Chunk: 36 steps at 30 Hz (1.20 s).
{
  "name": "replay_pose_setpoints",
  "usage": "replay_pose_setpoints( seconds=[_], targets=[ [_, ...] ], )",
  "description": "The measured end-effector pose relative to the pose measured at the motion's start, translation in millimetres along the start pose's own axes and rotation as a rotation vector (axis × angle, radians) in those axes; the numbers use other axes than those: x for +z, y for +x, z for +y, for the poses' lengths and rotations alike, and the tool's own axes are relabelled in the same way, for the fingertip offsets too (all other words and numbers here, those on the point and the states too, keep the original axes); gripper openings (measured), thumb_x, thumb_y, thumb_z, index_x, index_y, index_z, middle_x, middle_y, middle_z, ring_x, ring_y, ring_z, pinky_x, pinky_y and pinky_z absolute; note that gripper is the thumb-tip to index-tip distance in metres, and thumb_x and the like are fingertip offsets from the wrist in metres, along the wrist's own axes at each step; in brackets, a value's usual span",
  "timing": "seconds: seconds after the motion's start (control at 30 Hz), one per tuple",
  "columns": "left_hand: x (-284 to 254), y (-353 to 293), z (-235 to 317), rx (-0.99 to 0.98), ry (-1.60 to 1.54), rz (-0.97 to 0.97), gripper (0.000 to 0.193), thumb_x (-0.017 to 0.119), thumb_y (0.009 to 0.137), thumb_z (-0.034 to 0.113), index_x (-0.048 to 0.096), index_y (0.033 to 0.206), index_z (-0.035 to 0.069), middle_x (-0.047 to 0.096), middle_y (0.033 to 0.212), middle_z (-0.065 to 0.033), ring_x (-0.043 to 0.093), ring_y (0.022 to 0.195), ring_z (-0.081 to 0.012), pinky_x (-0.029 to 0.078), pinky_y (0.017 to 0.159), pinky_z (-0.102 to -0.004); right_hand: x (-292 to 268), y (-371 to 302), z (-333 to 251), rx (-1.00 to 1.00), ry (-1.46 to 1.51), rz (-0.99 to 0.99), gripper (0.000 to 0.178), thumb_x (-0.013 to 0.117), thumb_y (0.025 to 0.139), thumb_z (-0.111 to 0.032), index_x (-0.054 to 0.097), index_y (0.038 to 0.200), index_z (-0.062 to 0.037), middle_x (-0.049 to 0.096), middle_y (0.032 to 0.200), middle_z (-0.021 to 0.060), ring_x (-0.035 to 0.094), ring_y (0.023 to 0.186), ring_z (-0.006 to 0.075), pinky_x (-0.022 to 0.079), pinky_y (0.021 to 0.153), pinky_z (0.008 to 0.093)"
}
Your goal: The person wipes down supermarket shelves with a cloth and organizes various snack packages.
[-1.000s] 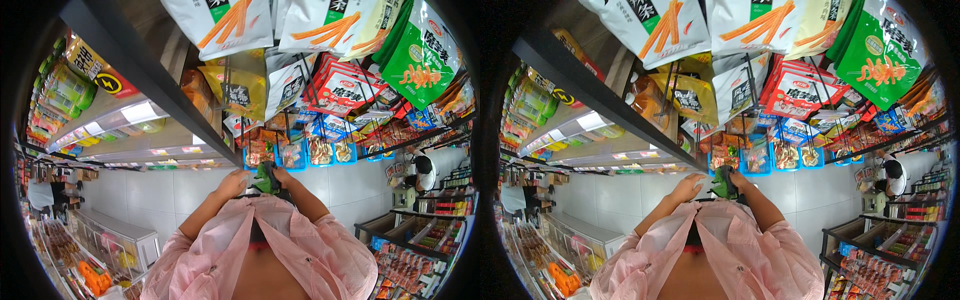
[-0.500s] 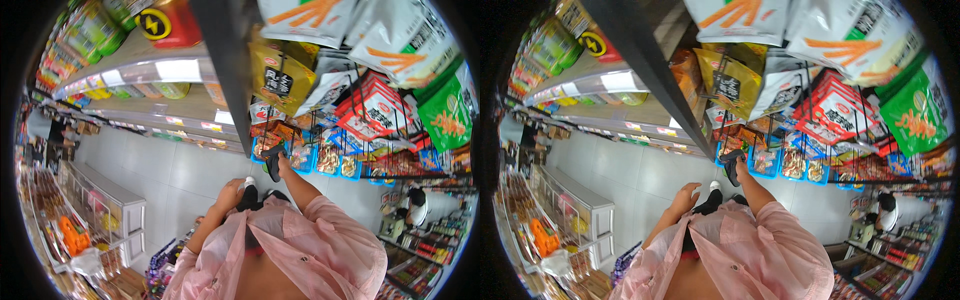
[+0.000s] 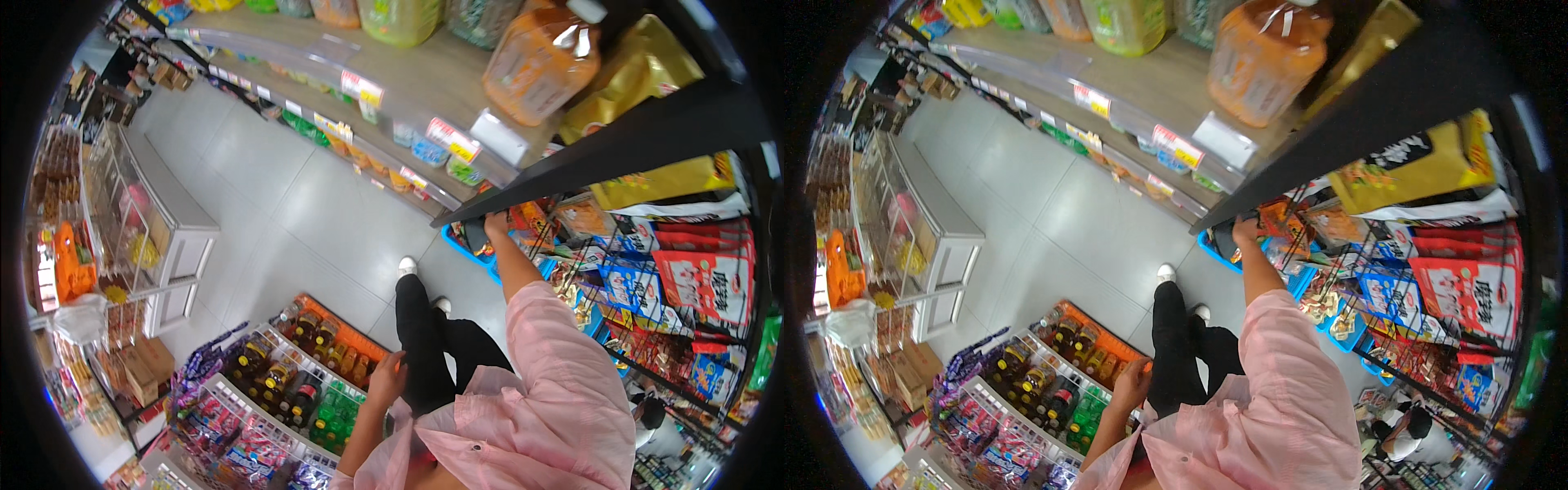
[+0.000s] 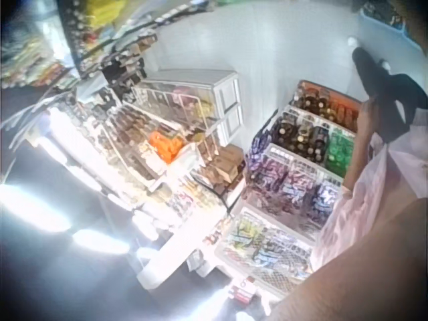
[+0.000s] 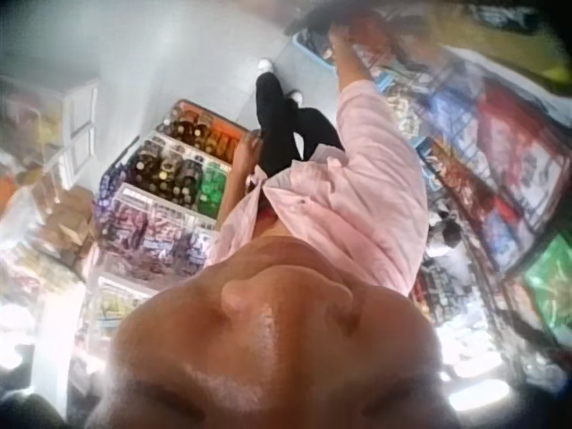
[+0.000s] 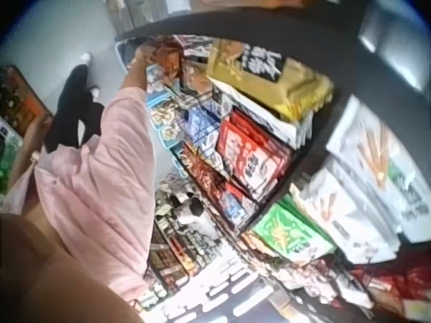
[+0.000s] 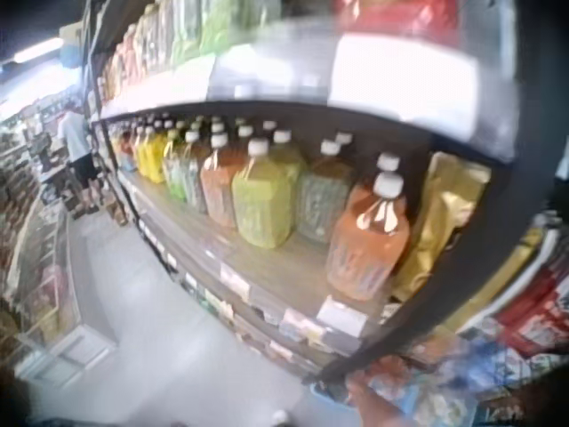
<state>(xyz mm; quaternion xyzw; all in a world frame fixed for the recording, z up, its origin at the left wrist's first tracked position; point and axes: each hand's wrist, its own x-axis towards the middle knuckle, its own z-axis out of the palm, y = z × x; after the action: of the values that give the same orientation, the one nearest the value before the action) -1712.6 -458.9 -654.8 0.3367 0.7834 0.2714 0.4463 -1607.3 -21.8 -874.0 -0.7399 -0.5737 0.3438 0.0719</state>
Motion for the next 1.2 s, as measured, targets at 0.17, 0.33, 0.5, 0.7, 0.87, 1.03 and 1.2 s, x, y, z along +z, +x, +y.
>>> replay_pose_setpoints(
  seconds=[0.17,0.33,0.5,0.7,0.87,1.03,1.2],
  targets=[
    [7.9,-7.0,-33.3,-0.107,-0.055,0.137,0.031,0.056,0.081,0.008,0.056,0.111,0.003,0.059,0.102,-0.0208,0.056,0.097,-0.0385,0.046,0.081,-0.0415,-8.2,61.1,9.7,-0.489,-0.087,-0.021,0.048,0.051,0.087,-0.035,0.051,0.118,0.0007,0.052,0.124,0.0223,0.046,0.12,0.0352,0.036,0.098,0.0427],
    [20.1,-6.1,-37.5,-0.143,-0.073,0.088,0.031,0.056,0.082,0.01,0.055,0.113,0.004,0.059,0.105,-0.0211,0.055,0.099,-0.0385,0.045,0.085,-0.0427,-10.0,76.2,-5.6,-0.513,-0.281,-0.033,0.047,0.051,0.087,-0.033,0.05,0.122,-0.0002,0.05,0.126,0.0212,0.045,0.12,0.0346,0.036,0.099,0.0408],
    [27.7,-9.5,-23.6,-0.061,-0.066,0.048,0.032,0.056,0.083,0.013,0.054,0.113,0.004,0.059,0.106,-0.0213,0.055,0.101,-0.0382,0.045,0.087,-0.0418,-22.8,43.8,-13.1,-0.543,-0.324,-0.084,0.047,0.051,0.088,-0.03,0.048,0.125,-0.0012,0.049,0.127,0.0202,0.045,0.121,0.0341,0.035,0.1,0.039],
    [3.3,1.5,18.7,0.118,0.013,0.068,0.033,0.057,0.083,0.014,0.054,0.114,0.004,0.059,0.105,-0.0194,0.057,0.099,-0.0367,0.047,0.085,-0.0408,-43.8,-64.5,23.3,-0.366,0.146,0.074,0.049,0.046,0.092,-0.034,0.047,0.118,0.0073,0.052,0.118,0.0285,0.049,0.109,0.0422,0.039,0.092,0.0437],
    [-24.6,24.9,66.9,0.294,0.032,0.048,0.035,0.057,0.081,0.013,0.052,0.115,0.002,0.058,0.107,-0.0208,0.055,0.101,-0.0379,0.045,0.088,-0.042,-100.2,-146.5,22.1,0.058,0.085,0.127,0.047,0.045,0.093,-0.028,0.043,0.122,0.0081,0.05,0.121,0.0289,0.051,0.108,0.0402,0.042,0.092,0.0468],
    [-3.2,52.3,109.0,0.394,-0.038,-0.037,0.046,0.062,0.082,0.02,0.045,0.12,-0.001,0.057,0.108,-0.0248,0.056,0.101,-0.037,0.045,0.086,-0.0415,-157.0,-233.5,25.8,0.326,0.917,-0.828,0.022,0.053,0.086,-0.013,0.059,0.099,0.0037,0.063,0.085,0.0118,0.063,0.068,0.0227,0.055,0.064,0.0363],
    [-10.0,46.5,210.5,0.287,0.009,-0.376,0.046,0.062,0.082,0.022,0.044,0.117,-0.003,0.057,0.108,-0.0264,0.056,0.102,-0.0398,0.044,0.085,-0.0423,-251.3,-310.6,-27.6,-0.071,0.798,-0.59,0.047,0.059,0.088,-0.034,0.049,0.122,-0.0035,0.058,0.113,0.0088,0.056,0.102,0.0182,0.047,0.083,0.0302]
  ],
)
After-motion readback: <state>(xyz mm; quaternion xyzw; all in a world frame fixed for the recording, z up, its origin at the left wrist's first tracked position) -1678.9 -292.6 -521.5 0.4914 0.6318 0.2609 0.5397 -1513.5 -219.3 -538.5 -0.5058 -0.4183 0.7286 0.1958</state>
